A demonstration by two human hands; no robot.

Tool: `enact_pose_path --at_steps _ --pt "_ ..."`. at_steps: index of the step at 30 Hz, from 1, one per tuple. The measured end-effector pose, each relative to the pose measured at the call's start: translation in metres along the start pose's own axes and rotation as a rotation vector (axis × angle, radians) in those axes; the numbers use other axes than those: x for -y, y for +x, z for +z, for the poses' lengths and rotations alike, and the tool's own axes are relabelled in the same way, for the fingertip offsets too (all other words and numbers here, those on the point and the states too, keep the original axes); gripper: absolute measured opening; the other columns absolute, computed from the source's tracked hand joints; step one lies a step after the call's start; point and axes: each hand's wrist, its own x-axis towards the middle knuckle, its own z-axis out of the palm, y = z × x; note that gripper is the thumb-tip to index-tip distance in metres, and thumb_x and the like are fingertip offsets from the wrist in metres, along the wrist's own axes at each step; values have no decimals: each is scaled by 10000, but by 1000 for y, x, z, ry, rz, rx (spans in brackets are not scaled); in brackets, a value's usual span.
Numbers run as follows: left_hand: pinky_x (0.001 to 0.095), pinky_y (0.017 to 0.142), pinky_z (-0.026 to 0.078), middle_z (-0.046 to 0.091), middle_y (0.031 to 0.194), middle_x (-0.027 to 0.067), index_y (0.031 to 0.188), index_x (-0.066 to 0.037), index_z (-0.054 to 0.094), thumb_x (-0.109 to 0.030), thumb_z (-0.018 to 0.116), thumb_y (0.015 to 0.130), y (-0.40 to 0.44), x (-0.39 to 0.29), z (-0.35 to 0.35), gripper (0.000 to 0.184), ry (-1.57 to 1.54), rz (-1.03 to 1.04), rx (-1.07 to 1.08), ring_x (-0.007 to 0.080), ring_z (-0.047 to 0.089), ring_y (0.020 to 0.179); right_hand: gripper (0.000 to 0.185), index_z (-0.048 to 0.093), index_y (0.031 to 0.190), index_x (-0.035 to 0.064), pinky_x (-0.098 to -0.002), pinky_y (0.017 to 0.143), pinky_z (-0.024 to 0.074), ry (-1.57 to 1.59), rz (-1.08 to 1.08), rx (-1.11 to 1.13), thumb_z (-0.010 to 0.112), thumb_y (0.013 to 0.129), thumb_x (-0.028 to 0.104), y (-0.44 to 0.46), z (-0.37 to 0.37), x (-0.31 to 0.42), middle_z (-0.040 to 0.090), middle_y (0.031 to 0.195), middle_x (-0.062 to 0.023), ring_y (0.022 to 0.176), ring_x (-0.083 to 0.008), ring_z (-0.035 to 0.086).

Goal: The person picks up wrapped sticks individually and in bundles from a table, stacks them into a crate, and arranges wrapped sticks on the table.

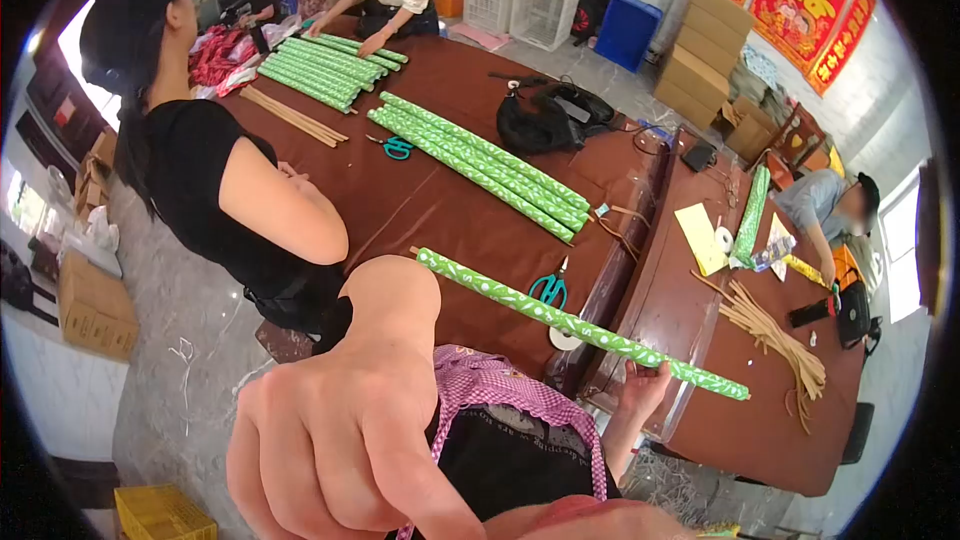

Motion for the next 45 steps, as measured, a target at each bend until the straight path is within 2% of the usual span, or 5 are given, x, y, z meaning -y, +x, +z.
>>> enact_pose_path --at_steps 14,17,22,28,45 --pt "448 566 479 549 644 109 826 -21 566 -128 550 782 -47 -1 -26 117 159 -31 -88 214 488 497 234 526 954 92 -397 635 502 4 -69 -39 488 861 303 -12 -3 6 602 911 -76 818 -223 571" --pt "392 613 426 533 726 70 1006 -90 516 -412 441 891 -84 -21 -39 350 612 -338 -165 198 516 614 232 526 952 87 -402 632 507 30 -84 -39 488 860 296 -12 -2 10 602 903 -78 814 -226 572" --pt "262 655 457 554 782 97 889 51 552 -49 473 860 -158 -48 -74 131 1221 -965 -539 138 524 653 224 529 932 85 -400 632 512 89 -103 -31 477 860 290 -11 -4 17 605 890 -77 803 -221 576" --pt "273 728 448 570 938 54 1037 -11 550 -228 501 892 -263 -115 -105 266 1725 -1445 -514 123 542 816 229 532 912 88 -390 629 511 117 -127 -83 464 862 301 -8 -4 29 605 860 -63 787 -214 578" --pt "278 533 493 581 894 118 1212 16 349 -102 523 842 -283 -106 -90 425 858 -1529 -1295 165 574 735 240 535 900 92 -398 643 484 97 -88 -45 482 854 321 -1 -6 16 604 864 -57 770 -206 568"
